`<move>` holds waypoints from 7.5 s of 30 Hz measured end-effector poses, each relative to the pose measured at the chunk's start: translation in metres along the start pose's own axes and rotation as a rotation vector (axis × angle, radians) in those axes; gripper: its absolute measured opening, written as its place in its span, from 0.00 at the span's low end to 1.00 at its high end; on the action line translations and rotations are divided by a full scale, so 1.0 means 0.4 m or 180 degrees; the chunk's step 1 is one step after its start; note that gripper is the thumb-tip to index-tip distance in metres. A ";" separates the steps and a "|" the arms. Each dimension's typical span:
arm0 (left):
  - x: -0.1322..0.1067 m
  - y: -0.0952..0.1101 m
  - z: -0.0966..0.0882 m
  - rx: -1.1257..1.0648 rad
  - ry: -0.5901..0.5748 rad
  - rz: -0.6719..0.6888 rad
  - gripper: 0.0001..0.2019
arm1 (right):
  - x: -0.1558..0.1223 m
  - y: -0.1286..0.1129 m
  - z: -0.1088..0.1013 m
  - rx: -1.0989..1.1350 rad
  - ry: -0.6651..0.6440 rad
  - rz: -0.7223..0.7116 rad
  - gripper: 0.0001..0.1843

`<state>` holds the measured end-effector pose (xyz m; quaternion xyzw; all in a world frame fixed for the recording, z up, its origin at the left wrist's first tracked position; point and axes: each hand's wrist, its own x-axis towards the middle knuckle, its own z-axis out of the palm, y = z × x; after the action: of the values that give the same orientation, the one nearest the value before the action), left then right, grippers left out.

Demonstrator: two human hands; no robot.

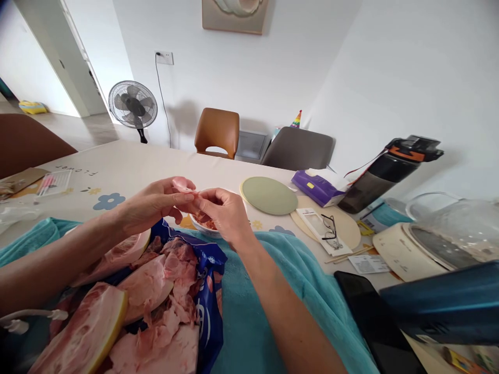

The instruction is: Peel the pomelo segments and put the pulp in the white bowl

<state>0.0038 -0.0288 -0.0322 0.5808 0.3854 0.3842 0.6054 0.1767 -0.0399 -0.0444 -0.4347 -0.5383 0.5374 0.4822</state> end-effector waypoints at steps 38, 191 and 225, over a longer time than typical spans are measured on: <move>-0.014 0.008 0.021 0.0407 0.0381 0.0024 0.07 | -0.011 -0.018 -0.003 -0.0771 -0.0273 -0.0354 0.08; 0.004 0.001 0.002 -0.0926 -0.0403 -0.0290 0.04 | 0.001 0.000 -0.007 0.0866 -0.0258 0.0189 0.13; -0.005 0.014 0.002 -0.1670 -0.0091 -0.0268 0.05 | -0.021 -0.018 0.018 0.0988 -0.0013 -0.0330 0.08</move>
<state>0.0035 -0.0308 -0.0267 0.3928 0.2879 0.4371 0.7561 0.1714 -0.0495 -0.0372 -0.3255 -0.4715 0.5894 0.5695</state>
